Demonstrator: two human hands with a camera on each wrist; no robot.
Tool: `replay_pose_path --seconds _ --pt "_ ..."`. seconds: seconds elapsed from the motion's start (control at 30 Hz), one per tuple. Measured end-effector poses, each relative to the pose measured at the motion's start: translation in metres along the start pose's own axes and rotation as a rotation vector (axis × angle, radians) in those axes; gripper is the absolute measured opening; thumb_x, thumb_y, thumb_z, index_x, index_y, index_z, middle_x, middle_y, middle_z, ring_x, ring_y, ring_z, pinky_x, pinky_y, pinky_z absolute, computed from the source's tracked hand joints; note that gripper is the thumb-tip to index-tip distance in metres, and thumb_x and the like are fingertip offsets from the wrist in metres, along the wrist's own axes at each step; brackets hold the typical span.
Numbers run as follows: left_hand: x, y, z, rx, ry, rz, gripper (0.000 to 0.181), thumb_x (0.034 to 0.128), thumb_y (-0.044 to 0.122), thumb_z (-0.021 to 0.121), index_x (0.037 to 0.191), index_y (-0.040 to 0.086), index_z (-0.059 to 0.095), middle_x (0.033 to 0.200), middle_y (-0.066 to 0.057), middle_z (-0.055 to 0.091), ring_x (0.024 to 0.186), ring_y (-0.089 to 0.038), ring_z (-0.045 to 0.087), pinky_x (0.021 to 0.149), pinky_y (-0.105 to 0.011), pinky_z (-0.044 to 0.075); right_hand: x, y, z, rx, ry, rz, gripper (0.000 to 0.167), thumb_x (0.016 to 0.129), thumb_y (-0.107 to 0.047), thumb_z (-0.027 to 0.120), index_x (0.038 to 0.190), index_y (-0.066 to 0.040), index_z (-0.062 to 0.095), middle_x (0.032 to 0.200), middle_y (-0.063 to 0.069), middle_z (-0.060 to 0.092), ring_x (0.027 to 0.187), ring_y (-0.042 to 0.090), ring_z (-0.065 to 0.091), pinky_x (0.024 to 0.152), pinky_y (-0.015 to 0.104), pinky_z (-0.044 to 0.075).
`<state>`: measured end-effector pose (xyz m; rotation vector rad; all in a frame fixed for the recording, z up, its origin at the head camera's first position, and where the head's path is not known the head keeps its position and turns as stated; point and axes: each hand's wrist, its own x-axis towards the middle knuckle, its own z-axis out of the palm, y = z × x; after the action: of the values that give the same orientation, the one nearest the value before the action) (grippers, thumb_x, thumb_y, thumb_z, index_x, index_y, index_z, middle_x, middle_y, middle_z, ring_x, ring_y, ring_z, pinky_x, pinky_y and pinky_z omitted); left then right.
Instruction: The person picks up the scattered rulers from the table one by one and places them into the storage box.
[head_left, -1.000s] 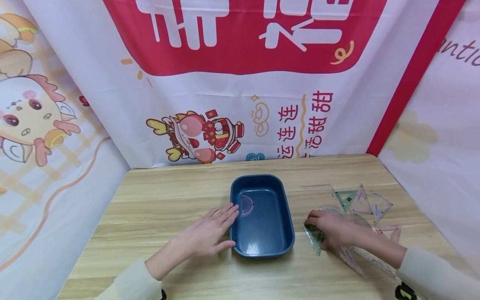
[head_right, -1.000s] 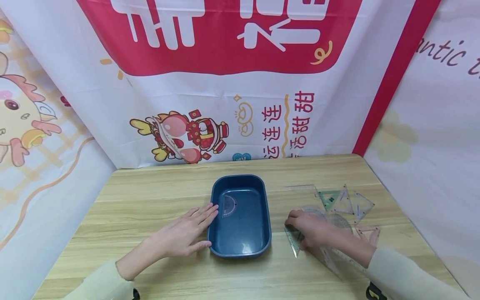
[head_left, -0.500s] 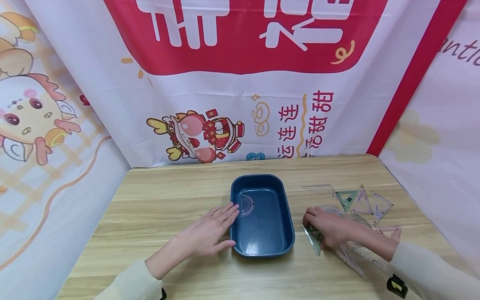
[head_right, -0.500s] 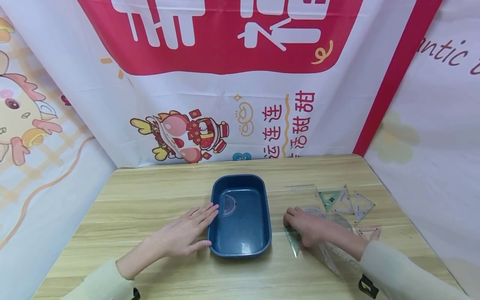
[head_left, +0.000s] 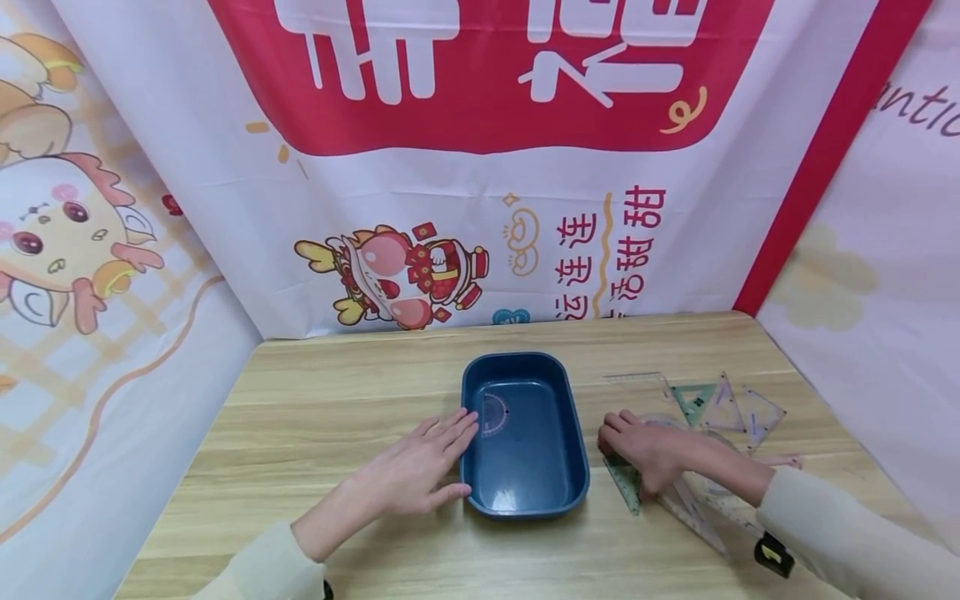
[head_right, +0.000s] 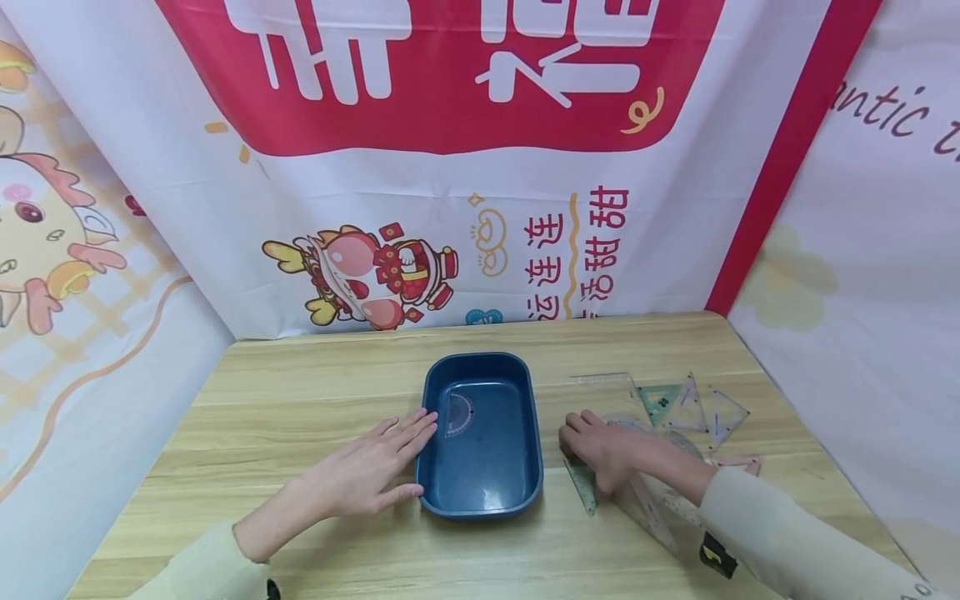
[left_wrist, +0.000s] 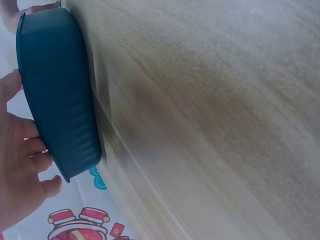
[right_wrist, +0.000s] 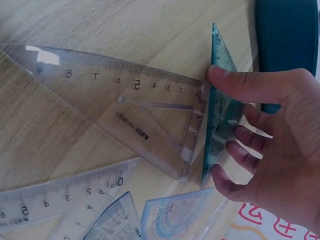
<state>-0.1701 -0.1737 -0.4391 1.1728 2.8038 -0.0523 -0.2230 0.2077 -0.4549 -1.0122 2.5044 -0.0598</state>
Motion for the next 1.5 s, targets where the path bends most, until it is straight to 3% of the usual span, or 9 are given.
replay_pose_path --seconds 0.2,0.33,0.43,0.63,0.77,1.2,1.5 --pt "-0.001 0.0 0.0 0.001 0.004 -0.001 0.083 0.099 0.064 0.04 0.159 0.008 0.025 0.168 -0.01 0.019 0.156 -0.026 0.017 0.12 -0.055 0.03 0.003 0.003 -0.002 0.107 -0.006 0.036 0.075 0.06 -0.015 0.091 0.118 -0.024 0.046 0.107 -0.009 0.053 0.101 0.01 0.052 0.09 0.038 0.053" --pt "-0.001 0.0 0.0 -0.004 0.004 0.001 0.083 0.0993 0.065 0.038 0.159 0.009 0.024 0.168 -0.009 0.019 0.156 -0.025 0.016 0.12 -0.054 0.03 0.005 0.004 -0.003 0.174 -0.013 0.057 0.076 0.065 -0.015 0.091 0.124 -0.029 0.046 0.111 -0.007 0.06 0.101 0.012 0.059 0.089 0.039 0.055" --pt "-0.001 0.0 0.001 -0.01 0.009 0.005 0.082 0.0994 0.064 0.039 0.159 0.009 0.025 0.168 -0.009 0.019 0.156 -0.025 0.017 0.12 -0.054 0.03 0.006 0.005 -0.004 0.177 -0.006 0.032 0.067 0.069 -0.013 0.088 0.122 -0.031 0.053 0.108 -0.009 0.062 0.097 0.009 0.06 0.084 0.036 0.055" --pt "-0.002 0.0 0.0 -0.011 0.022 0.01 0.082 0.0992 0.063 0.041 0.158 0.007 0.026 0.167 -0.011 0.021 0.156 -0.026 0.018 0.12 -0.055 0.031 0.008 0.01 -0.009 0.122 0.076 -0.107 0.037 0.073 0.0 0.08 0.102 -0.021 0.067 0.09 -0.013 0.063 0.08 0.001 0.055 0.074 0.025 0.053" --pt "-0.002 0.0 0.0 -0.01 0.017 0.009 0.082 0.0994 0.062 0.042 0.158 0.007 0.026 0.167 -0.011 0.021 0.156 -0.026 0.018 0.12 -0.054 0.03 0.007 0.013 -0.012 0.139 0.108 -0.163 0.024 0.081 -0.001 0.076 0.1 -0.015 0.073 0.087 -0.01 0.069 0.078 -0.002 0.057 0.073 0.023 0.054" --pt "-0.002 0.001 -0.001 -0.025 0.0 -0.002 0.081 0.0992 0.062 0.043 0.158 0.008 0.026 0.167 -0.009 0.02 0.156 -0.026 0.017 0.121 -0.054 0.029 -0.004 0.022 -0.022 0.252 0.148 -0.179 0.014 0.087 -0.006 0.071 0.091 -0.019 0.077 0.082 -0.014 0.071 0.076 -0.004 0.062 0.071 0.02 0.055" --pt "-0.001 0.001 -0.001 -0.018 0.008 0.003 0.081 0.0993 0.061 0.044 0.158 0.008 0.027 0.167 -0.01 0.021 0.156 -0.026 0.018 0.121 -0.054 0.03 -0.021 0.024 -0.033 0.394 0.205 -0.147 0.013 0.088 -0.004 0.07 0.094 -0.009 0.08 0.079 -0.007 0.073 0.067 -0.001 0.06 0.061 0.019 0.052"
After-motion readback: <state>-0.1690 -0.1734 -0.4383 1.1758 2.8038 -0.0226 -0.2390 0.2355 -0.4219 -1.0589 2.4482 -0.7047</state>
